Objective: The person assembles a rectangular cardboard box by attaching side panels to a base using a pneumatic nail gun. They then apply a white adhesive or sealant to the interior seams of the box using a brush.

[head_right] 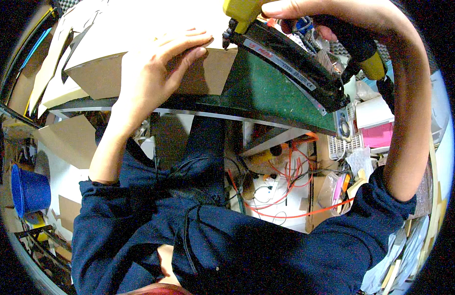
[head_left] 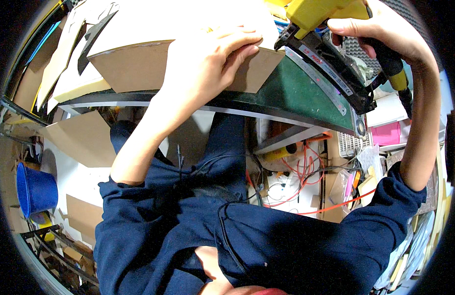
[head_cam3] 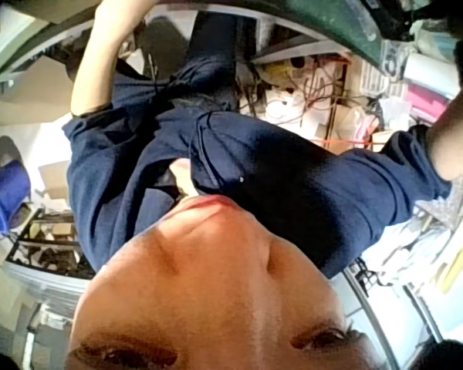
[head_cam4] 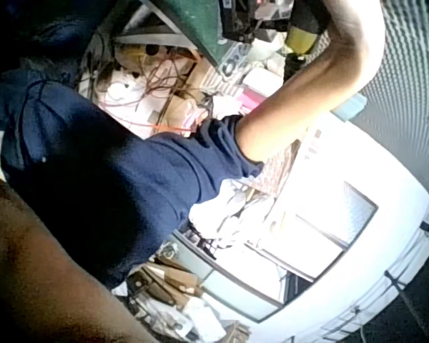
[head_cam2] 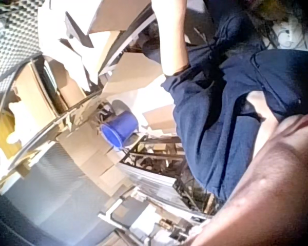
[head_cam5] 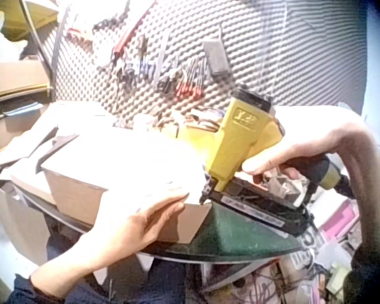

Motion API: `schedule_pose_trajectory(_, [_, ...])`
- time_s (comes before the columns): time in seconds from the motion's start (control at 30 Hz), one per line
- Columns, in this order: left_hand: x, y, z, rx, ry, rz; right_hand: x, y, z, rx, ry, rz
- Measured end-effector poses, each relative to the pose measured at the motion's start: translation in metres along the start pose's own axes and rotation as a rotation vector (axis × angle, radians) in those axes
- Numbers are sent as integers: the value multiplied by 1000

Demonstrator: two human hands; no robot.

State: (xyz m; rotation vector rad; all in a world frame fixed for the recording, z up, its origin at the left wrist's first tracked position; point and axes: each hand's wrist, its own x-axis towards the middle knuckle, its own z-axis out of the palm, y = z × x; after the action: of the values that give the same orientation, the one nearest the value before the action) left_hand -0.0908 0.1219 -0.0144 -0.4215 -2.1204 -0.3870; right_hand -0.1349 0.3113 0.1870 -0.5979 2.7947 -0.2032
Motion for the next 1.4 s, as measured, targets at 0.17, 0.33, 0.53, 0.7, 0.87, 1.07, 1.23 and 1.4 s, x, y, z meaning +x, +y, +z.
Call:
schedule_pose_trajectory(0.17, [0, -2, 2, 6, 12, 12, -2, -8, -3, 30, -70, -15])
schedule_pose_trajectory(0.33, [1, 0, 0, -5, -6, -13, 9, 5, -1, 103, -98, -82])
schedule_pose_trajectory(0.53, [1, 0, 1, -30, 0, -13, 5, -10, -2, 25, -46, -9])
schedule_pose_trajectory(0.7, [0, 1, 1, -20, 9, -16, 7, -14, -8, 42, -132, -29])
schedule_pose_trajectory(0.87, [0, 0, 3, -10, 6, -18, 12, -13, -11, 10, -156, -54])
schedule_pose_trajectory(1.07, [0, 1, 1, 7, 9, -19, 11, -15, -10, -29, -132, -28])
schedule_pose_trajectory(1.23, [0, -2, -3, -28, -40, 16, 13, -12, -10, 5, -84, -30])
schedule_pose_trajectory(1.4, [-3, -15, -41, -34, -215, -47, 31, 32, -12, -14, 36, -311])
